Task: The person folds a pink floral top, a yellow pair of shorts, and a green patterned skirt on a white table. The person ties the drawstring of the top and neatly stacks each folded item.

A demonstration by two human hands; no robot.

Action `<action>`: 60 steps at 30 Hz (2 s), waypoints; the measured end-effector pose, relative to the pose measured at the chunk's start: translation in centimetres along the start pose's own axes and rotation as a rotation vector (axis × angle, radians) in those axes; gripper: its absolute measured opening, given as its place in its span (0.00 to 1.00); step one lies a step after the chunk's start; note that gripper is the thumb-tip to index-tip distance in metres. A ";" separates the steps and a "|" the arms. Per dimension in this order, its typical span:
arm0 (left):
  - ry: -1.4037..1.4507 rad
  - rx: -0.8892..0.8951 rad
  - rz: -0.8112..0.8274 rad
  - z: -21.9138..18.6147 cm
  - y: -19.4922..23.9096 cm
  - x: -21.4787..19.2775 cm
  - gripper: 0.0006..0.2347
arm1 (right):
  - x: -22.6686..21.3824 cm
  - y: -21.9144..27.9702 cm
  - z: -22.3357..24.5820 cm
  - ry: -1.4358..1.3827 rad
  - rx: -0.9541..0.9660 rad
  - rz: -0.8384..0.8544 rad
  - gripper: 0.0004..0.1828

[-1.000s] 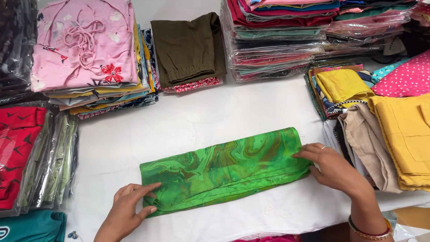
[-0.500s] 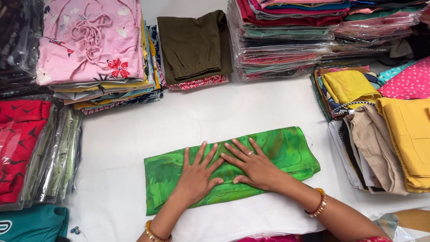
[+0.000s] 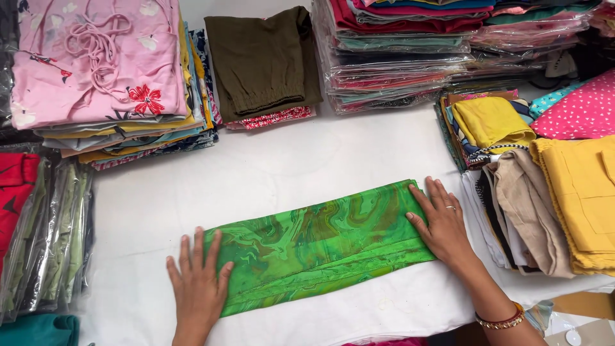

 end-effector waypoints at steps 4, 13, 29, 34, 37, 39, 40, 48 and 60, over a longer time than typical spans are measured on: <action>0.254 -0.314 -0.214 1.2 0.9 -2.0 0.37 | -2.3 0.0 2.0 0.061 0.213 -0.020 0.38; 0.167 -0.497 0.311 -0.8 -0.2 -3.5 0.24 | -4.4 -0.3 4.8 -0.081 0.524 0.311 0.43; 1.306 -0.513 0.024 0.8 -1.7 -3.9 0.38 | -3.5 -1.8 1.8 -0.344 0.348 0.194 0.46; 1.492 -0.427 -0.106 1.5 -5.5 -8.2 0.29 | -8.0 -6.4 3.0 -0.572 0.183 -0.127 0.37; 1.313 -0.309 -0.187 2.8 -6.6 -5.8 0.28 | -5.8 -8.0 2.2 -0.480 0.269 -0.081 0.33; 1.010 -0.426 -0.086 2.4 -6.1 -5.7 0.32 | -4.7 -7.6 2.5 -0.293 0.183 -0.047 0.34; 0.701 -0.533 0.015 2.3 -5.8 -5.5 0.37 | -4.0 -7.3 2.7 -0.106 0.100 -0.005 0.35; 0.389 0.076 -0.167 -0.3 -4.5 -6.7 0.20 | -4.9 -5.7 6.3 -0.175 -0.268 -0.102 0.26; 0.307 0.062 -0.229 -0.4 -5.1 -6.0 0.04 | -3.6 -6.0 4.7 -0.153 -0.176 -0.233 0.06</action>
Point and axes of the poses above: each hand's wrist, its own y-axis away from the middle knuckle, its own x-axis out of the palm, z = x × y, the point moved 3 cm from there along -y, towards the middle knuckle, and after that the axes turned 1 degree about -z, right-handed, at the moved point
